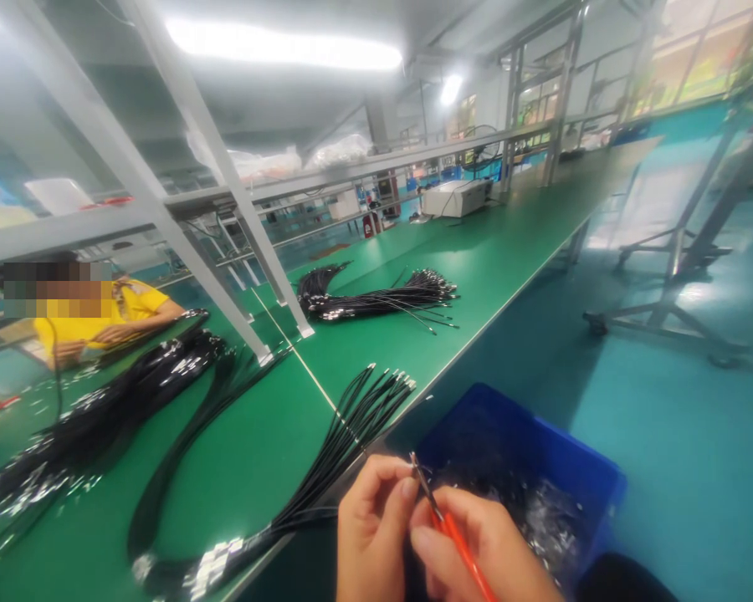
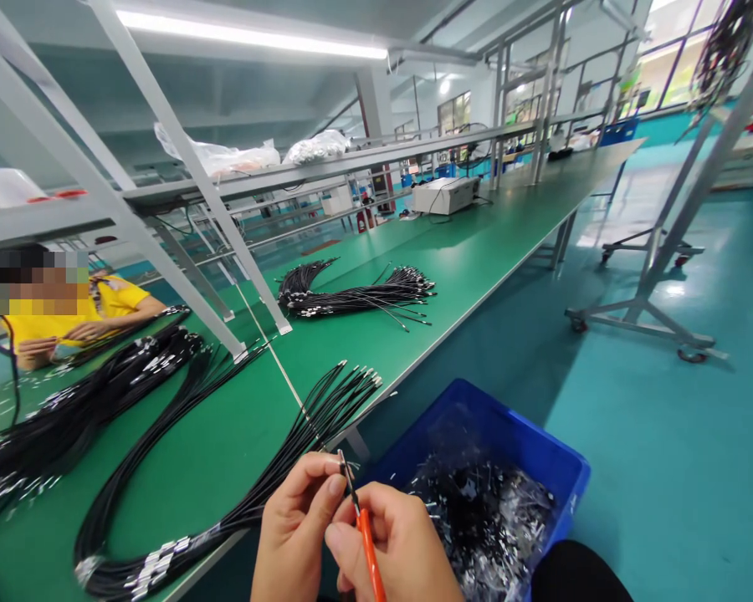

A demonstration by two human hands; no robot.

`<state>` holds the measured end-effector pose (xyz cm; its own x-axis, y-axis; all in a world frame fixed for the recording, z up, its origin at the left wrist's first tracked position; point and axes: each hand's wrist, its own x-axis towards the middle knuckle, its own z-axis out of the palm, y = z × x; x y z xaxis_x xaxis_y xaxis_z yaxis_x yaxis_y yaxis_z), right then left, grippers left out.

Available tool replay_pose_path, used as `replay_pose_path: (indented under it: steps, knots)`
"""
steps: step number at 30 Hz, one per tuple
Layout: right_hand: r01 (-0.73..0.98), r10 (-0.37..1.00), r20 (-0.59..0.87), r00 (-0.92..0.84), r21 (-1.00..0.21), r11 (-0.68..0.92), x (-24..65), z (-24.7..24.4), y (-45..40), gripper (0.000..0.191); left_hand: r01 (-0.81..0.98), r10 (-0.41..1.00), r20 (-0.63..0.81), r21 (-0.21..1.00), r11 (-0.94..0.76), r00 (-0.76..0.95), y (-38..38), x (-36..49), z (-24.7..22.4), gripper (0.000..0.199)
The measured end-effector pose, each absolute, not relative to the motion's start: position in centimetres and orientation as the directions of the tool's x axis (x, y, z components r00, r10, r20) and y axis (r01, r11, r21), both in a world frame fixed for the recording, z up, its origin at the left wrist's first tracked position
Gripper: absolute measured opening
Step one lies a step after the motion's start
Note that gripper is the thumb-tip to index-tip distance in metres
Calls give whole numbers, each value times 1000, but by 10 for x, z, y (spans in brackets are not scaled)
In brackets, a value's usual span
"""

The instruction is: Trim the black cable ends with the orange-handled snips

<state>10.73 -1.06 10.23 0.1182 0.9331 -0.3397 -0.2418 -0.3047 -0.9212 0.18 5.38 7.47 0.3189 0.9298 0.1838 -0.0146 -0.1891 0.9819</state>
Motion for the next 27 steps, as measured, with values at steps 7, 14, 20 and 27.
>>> replay_pose_path:
  steps: [7, 14, 20, 27]
  knots:
    - [-220, 926, -360, 112, -918, -330, 110, 99, -7, 25, 40, 937, 191, 977, -211, 294, 54, 3, 74, 9]
    - [-231, 929, -347, 129, -921, -312, 110, 100, -8, 28, 86, 928, 195, 969, -233, 318, 56, 4, 75, 10]
    - [-238, 918, -380, 115, -908, -345, 114, 96, -10, 33, 90, 933, 197, 968, -234, 300, 52, 6, 73, 12]
    - [-247, 959, -281, 34, -932, -264, 122, 88, -17, 32, 171, 942, 269, 937, -304, 199, 51, 12, 67, 13]
